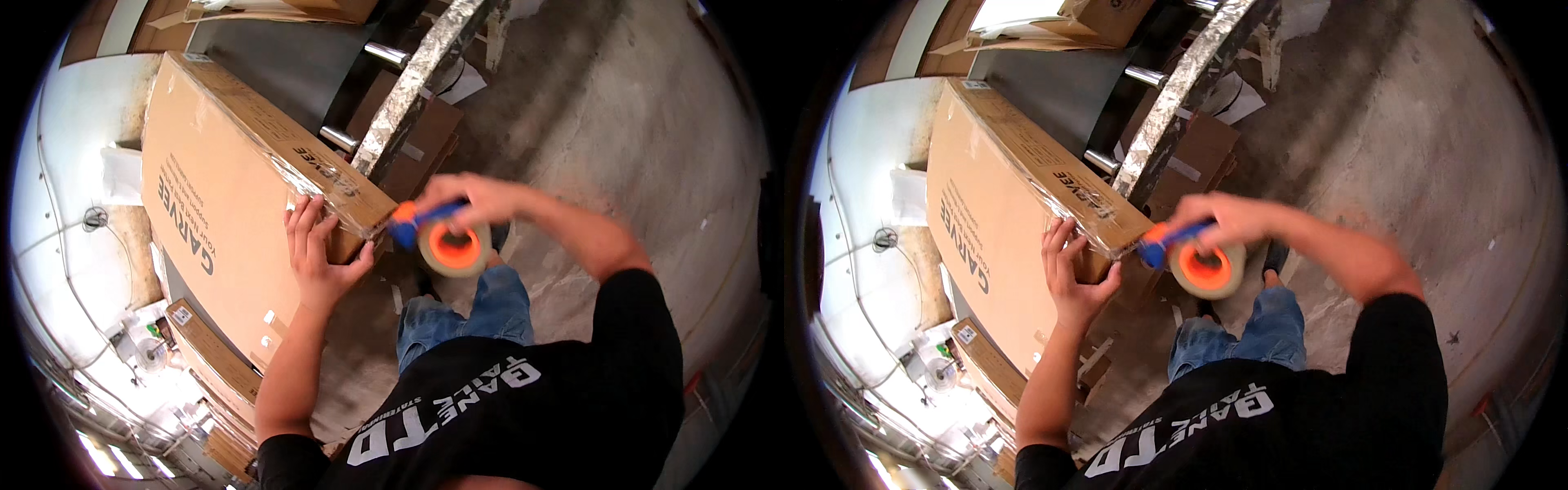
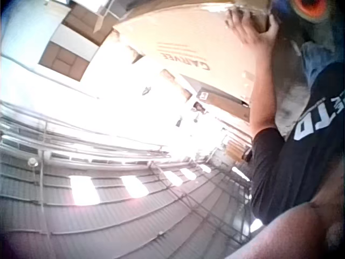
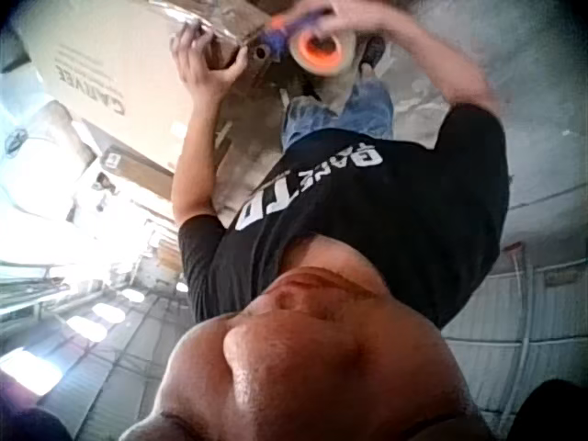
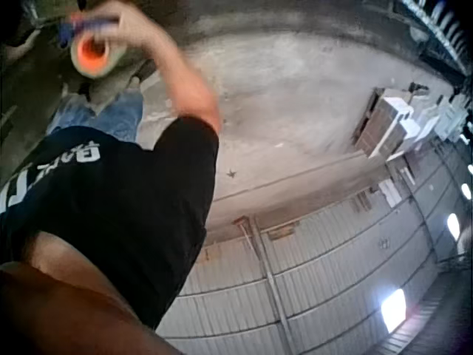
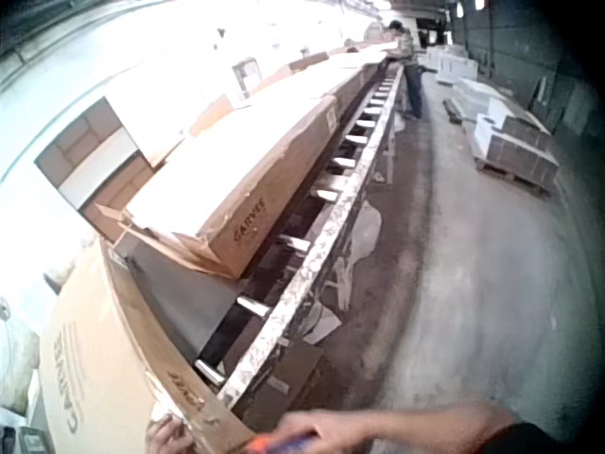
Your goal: The person applies adhesive tape to the seams of cardboard boxes on a conveyor line using a tape dispenser.
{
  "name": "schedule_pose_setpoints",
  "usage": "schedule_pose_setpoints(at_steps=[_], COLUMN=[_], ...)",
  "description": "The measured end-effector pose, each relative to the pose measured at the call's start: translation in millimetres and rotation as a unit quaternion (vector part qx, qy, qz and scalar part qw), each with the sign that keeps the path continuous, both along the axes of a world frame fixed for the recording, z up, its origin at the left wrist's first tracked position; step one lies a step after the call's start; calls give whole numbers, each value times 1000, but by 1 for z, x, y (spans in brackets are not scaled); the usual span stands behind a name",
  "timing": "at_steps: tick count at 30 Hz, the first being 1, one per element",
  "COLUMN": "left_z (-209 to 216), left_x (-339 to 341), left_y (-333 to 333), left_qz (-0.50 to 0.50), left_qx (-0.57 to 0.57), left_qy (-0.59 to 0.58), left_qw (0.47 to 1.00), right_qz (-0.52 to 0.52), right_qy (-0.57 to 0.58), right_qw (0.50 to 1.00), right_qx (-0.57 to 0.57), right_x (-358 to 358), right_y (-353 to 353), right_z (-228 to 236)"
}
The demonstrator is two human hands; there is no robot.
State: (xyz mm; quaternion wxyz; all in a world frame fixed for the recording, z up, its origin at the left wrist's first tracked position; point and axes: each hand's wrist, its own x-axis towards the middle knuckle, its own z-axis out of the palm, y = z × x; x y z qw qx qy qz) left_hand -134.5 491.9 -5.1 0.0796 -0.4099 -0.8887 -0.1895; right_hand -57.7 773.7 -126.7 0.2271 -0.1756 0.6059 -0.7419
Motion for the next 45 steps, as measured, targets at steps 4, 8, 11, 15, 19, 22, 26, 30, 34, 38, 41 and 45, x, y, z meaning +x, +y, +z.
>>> schedule_pose_setpoints(at_steps=[4,8,11,15,19,22,26,30,34,38,41,45], left_z=[4,3,6,4,5,0,-5,-5,6,27,57,63], left_x=[-2,0,-3,1,-3,-14,-8,-22,-36,-90,-98,-55], left_y=[6,-1,-5,-8,-9,-15,-28,-36,-35,5,19,3], left_qz=[-18,-39,-38,-42,-59,-62,-10,-71,-131,-231,-413,-567], left_qx=[-4,-10,-2,10,21,135,361,308,122,19,-160,-335], left_qy=[-13,-10,-31,-43,-53,-168,-316,-324,-279,-420,-283,103], left_qw=[1000,999,999,998,997,975,877,891,944,877,851,745], right_qz=[-92,-104,-3,-58,-160,-120,-80,-183,-408,-519,-527,-619], right_qy=[49,170,165,-24,-210,-208,-167,-231,-229,-145,-92,-58], right_qw=[995,936,966,998,956,964,982,955,868,837,843,776], right_qx=[1,291,200,18,-129,-111,-36,-43,-167,-97,58,104], right_x=[48,70,91,56,-22,-63,-17,65,92,101,108,107], right_y=[-79,-116,-127,-41,44,28,-17,-66,-166,-258,-345,-406], right_z=[0,45,18,20,62,85,92,115,116,117,126,121])
